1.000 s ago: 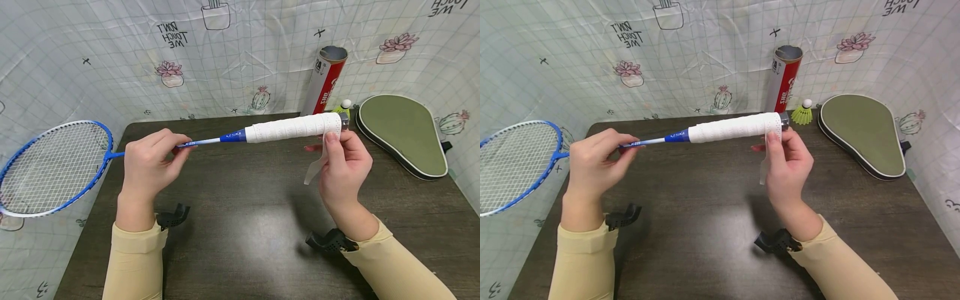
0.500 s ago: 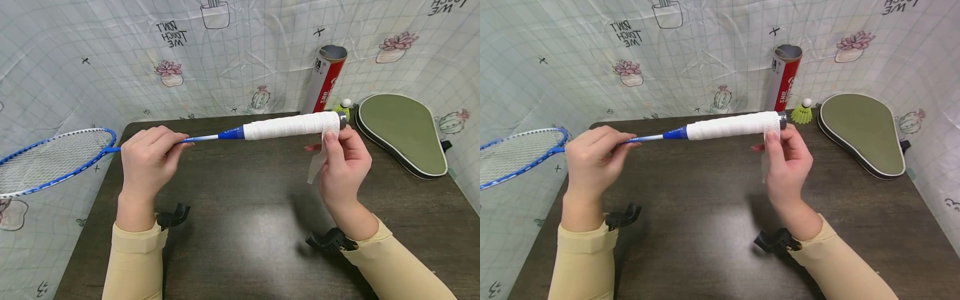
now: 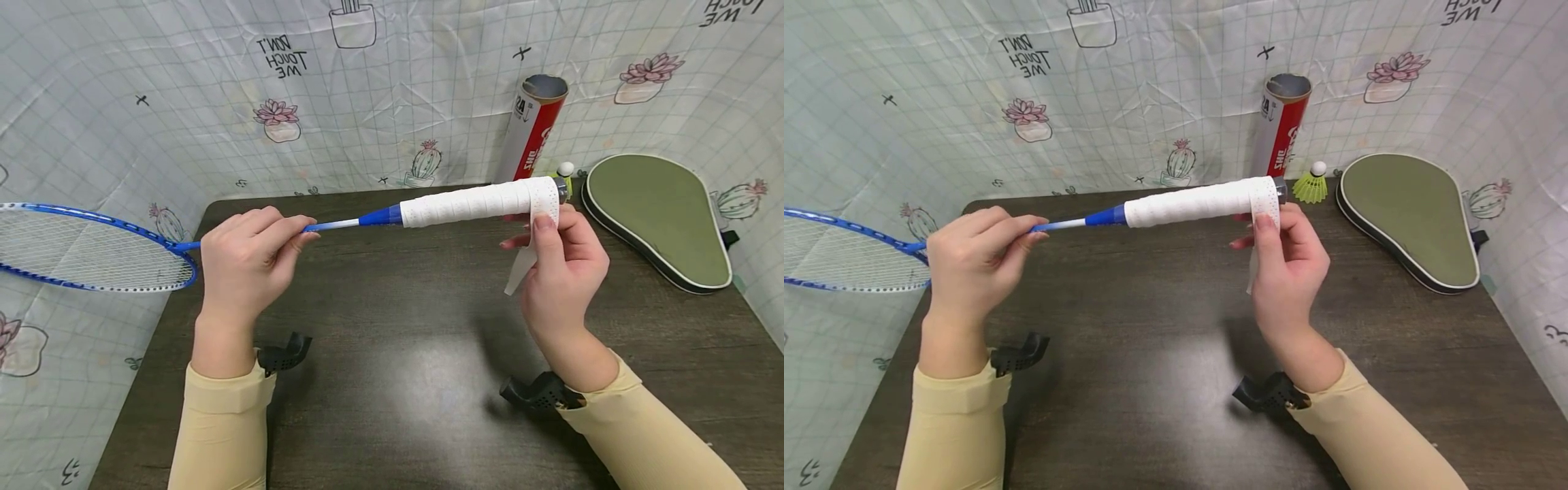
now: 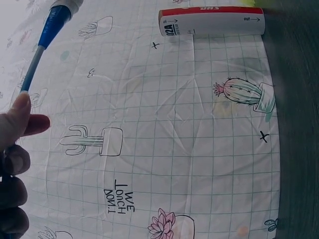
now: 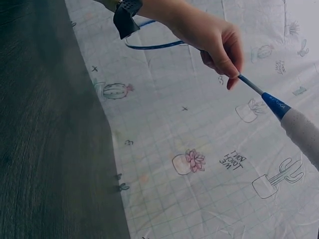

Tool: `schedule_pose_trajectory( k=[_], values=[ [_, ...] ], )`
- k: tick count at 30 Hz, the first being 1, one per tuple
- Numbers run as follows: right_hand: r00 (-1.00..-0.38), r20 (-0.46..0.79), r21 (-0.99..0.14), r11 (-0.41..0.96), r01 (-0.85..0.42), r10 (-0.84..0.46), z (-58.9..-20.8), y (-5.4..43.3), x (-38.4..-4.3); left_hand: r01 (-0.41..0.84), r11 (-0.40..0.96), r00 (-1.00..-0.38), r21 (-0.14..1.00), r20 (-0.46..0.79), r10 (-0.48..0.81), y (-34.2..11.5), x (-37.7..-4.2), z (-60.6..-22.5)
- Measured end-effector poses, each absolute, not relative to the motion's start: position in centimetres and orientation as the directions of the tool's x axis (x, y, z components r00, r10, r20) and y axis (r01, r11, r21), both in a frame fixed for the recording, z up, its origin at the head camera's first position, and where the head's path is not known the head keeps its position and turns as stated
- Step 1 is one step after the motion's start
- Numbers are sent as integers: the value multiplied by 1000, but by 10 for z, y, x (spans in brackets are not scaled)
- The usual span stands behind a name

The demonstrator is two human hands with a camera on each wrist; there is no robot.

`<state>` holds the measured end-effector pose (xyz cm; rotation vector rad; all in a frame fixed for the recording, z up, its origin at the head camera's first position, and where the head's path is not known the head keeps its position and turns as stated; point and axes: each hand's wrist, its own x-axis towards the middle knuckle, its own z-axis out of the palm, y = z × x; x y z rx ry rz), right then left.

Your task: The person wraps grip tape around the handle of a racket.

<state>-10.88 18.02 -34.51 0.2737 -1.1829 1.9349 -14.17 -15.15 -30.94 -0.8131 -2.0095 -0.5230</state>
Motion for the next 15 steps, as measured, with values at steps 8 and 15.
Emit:
schedule_pose_trajectory(
  k=[8, 15],
  values=[
    [-634, 556, -628, -228, -744, 537, -345, 180, -109, 734, 677, -428, 64, 817, 387, -154, -141, -310],
    [-631, 564, -618, -235, -751, 533, -344, 180, -109, 737, 672, -420, 69, 826, 375, -156, -142, -311]
  ],
)
